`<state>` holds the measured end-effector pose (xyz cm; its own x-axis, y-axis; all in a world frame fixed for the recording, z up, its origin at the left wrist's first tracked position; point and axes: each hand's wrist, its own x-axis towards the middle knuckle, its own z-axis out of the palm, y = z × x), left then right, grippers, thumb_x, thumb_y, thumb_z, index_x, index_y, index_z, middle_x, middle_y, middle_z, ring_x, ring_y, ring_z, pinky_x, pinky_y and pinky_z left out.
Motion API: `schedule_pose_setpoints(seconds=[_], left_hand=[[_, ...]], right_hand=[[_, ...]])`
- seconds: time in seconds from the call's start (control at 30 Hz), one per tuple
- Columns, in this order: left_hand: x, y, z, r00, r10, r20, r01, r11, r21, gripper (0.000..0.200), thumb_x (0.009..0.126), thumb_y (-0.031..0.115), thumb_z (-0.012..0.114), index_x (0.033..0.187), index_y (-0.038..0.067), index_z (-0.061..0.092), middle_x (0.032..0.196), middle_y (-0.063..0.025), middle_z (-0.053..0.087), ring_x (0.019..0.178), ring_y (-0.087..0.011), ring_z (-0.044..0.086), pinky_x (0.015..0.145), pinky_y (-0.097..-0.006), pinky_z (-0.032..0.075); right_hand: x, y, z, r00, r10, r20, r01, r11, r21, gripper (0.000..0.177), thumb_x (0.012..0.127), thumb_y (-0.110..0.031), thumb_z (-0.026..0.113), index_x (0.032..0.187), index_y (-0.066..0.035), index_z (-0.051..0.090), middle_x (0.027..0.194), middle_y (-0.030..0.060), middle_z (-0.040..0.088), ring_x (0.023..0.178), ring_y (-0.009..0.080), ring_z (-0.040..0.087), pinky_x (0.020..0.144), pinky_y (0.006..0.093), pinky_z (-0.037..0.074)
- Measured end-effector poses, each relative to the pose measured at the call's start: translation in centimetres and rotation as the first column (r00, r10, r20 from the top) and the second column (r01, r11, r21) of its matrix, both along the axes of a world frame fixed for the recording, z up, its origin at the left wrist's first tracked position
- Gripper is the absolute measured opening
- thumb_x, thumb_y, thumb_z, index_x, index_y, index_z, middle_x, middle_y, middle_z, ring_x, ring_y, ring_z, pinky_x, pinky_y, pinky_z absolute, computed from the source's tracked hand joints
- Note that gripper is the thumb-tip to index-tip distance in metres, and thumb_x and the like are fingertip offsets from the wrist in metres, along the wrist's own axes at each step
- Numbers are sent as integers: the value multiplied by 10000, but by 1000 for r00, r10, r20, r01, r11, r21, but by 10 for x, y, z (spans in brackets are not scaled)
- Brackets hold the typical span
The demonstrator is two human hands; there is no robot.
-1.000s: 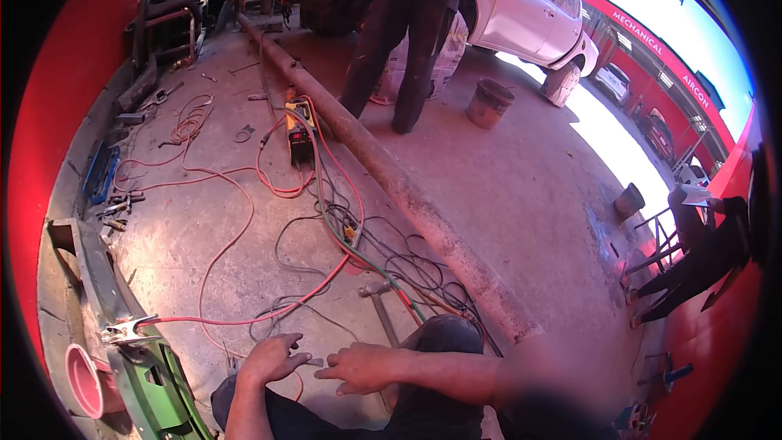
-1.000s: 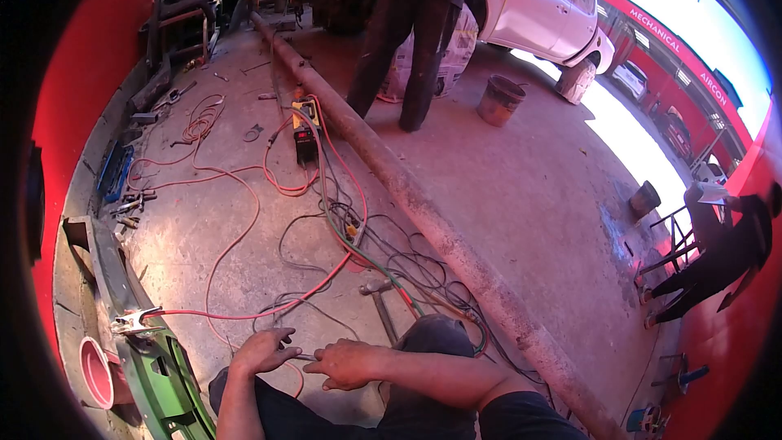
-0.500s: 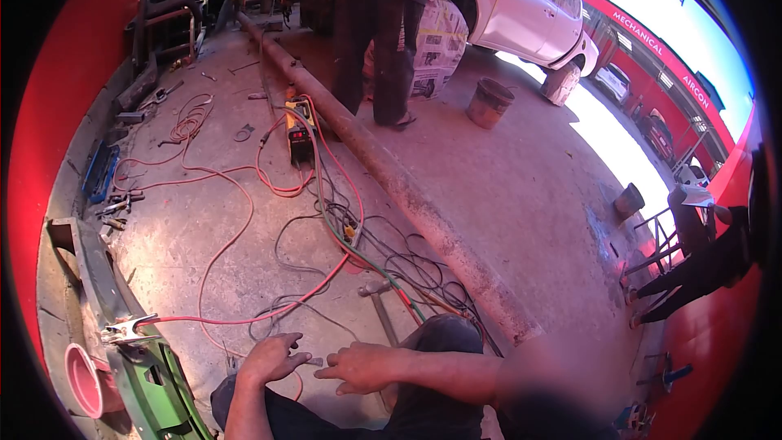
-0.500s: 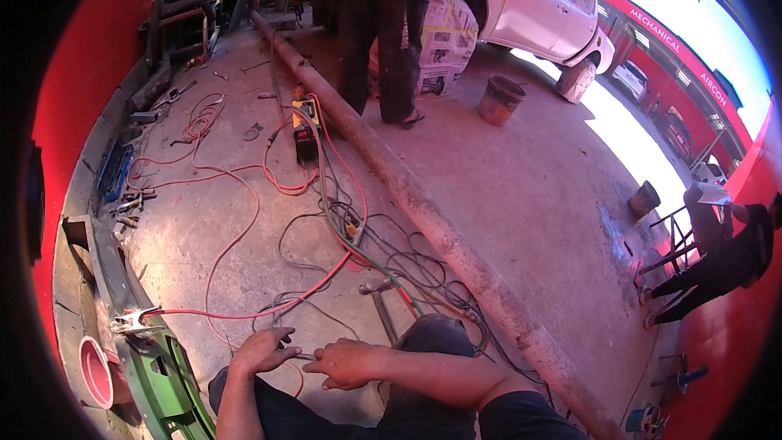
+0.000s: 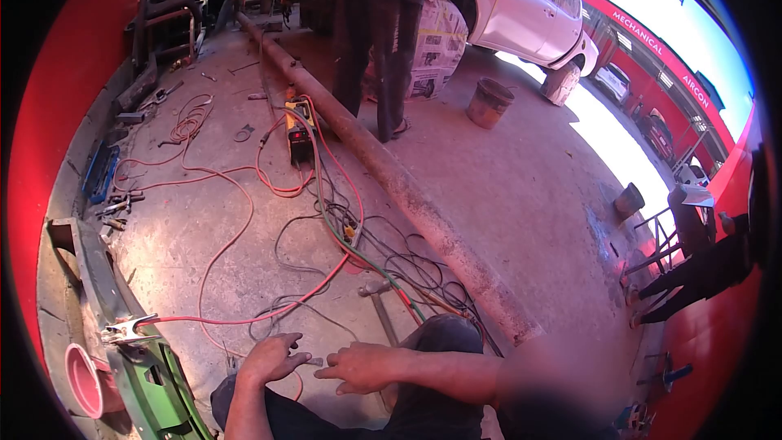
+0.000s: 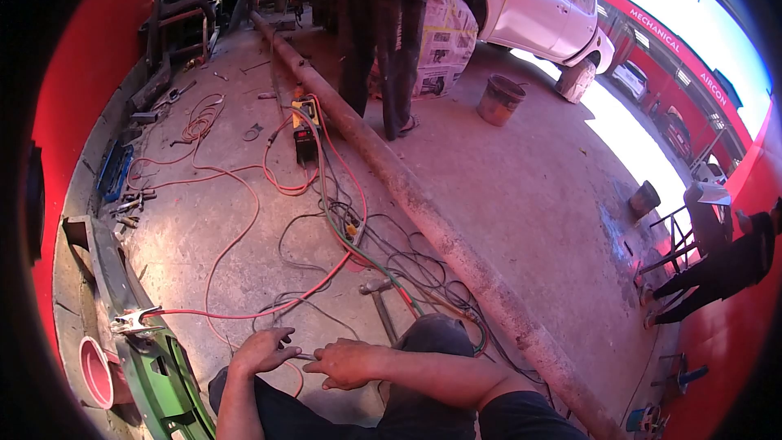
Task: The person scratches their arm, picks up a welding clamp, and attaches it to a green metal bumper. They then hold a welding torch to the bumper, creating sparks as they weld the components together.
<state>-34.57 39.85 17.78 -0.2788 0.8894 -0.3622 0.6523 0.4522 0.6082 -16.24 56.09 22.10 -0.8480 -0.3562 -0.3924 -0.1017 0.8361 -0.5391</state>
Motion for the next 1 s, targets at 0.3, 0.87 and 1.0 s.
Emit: schedule_pose_setpoints(seconds=[0.3,0.87,1.0], left_hand=[[0,-1,0,1000,8,11,-8,1000,-7,648,883,447,726,1357,16,627,1143,-218,734,1063,-356,709,945,-429,542],[-1,-2,-5,1000,-8,-6,8,1000,4,648,889,456,721,1353,14,628,1140,-213,736,1062,-351,710,945,-424,543],[-2,-3,-7,1000,-12,-7,12,1000,7,652,889,456,721,1352,8,626,1139,-219,735,1063,-347,712,945,-421,544]], right_hand=[[0,-2,5,1000,-7,22,7,1000,10,547,938,-355,667,1423,-131,551,1227,204,622,1091,404,648,932,517,515],[-1,-1,3,1000,5,6,-5,1000,10,551,942,-354,664,1430,-127,545,1214,200,628,1076,400,655,910,511,524],[-1,-1,3,1000,6,12,-6,1000,11,551,943,-351,660,1433,-127,542,1207,201,629,1073,400,655,905,512,524]])
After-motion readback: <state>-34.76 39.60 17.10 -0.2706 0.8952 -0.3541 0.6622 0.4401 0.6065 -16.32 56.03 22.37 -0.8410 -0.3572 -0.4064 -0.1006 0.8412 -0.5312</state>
